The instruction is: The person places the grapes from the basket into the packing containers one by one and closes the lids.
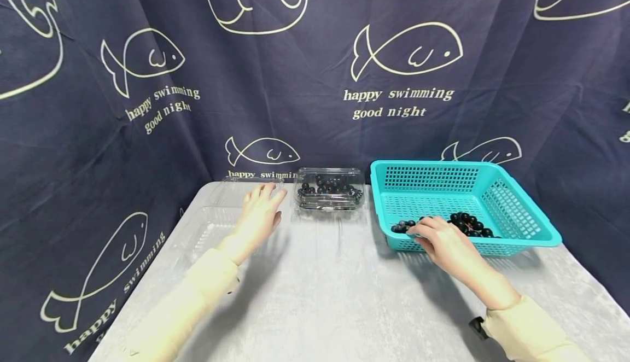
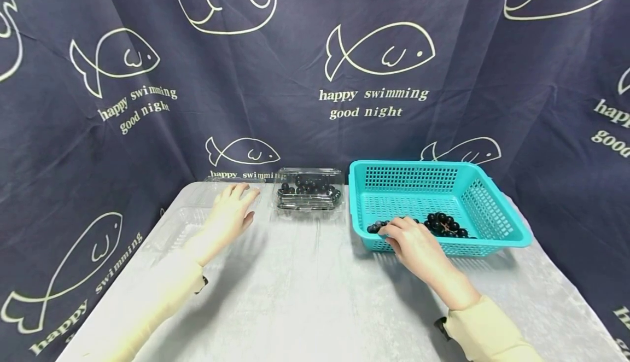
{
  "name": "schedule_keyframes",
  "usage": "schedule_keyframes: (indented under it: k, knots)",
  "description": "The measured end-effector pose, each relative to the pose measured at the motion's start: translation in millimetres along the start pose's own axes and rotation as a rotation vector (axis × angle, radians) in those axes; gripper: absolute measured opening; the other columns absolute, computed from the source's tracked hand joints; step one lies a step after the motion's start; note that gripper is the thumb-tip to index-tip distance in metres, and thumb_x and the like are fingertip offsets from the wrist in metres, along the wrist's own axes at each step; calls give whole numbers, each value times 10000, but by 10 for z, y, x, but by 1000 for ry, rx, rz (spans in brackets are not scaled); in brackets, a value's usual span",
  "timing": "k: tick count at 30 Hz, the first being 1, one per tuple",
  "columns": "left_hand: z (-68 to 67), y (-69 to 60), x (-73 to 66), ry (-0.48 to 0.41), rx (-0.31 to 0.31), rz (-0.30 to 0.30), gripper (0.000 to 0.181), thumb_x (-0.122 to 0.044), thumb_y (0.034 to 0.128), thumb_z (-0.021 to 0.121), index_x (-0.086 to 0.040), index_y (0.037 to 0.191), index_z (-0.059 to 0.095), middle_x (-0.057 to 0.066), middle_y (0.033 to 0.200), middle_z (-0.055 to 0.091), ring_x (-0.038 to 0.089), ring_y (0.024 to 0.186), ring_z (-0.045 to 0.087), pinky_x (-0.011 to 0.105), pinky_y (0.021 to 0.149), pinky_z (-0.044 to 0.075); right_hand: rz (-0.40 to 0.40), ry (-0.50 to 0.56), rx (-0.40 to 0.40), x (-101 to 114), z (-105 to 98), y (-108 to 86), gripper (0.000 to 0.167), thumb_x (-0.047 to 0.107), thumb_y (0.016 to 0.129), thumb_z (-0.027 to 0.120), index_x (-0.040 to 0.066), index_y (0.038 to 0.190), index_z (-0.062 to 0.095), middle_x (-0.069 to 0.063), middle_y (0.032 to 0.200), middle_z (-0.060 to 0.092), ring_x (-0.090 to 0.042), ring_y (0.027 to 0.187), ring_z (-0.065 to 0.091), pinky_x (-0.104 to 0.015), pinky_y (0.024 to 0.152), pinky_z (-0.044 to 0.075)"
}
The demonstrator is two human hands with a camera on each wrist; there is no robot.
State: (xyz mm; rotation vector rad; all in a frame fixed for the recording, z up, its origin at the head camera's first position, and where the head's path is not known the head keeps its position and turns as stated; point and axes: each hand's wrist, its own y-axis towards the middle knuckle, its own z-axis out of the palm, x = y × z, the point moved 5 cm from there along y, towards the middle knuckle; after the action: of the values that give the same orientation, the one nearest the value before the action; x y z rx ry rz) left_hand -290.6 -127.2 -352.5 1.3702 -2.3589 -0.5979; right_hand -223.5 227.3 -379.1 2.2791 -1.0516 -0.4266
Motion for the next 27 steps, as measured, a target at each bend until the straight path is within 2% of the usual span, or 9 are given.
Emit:
schedule_keyframes:
  k: [17,27]
  knots:
    - [-45,-282,401,14,-11,-78,487,-101,757,723,-96,1212,549,205,1222,513,400,1113,464,528,801,431,-2,-4,-2,10,-9,-2,302,-30,661,764,139,902,694,30,838,634,-187,735,586,-336,546,471]
    - [-19,-473,645,31,-14,-98,499,-68,728,736,-65,1189,546,221,1186,509,424,1070,470,543,749,427,12,3,66,-9,-23,32,279,12,680,769,143,915,693,39,851,627,-168,743,571,-317,582,483]
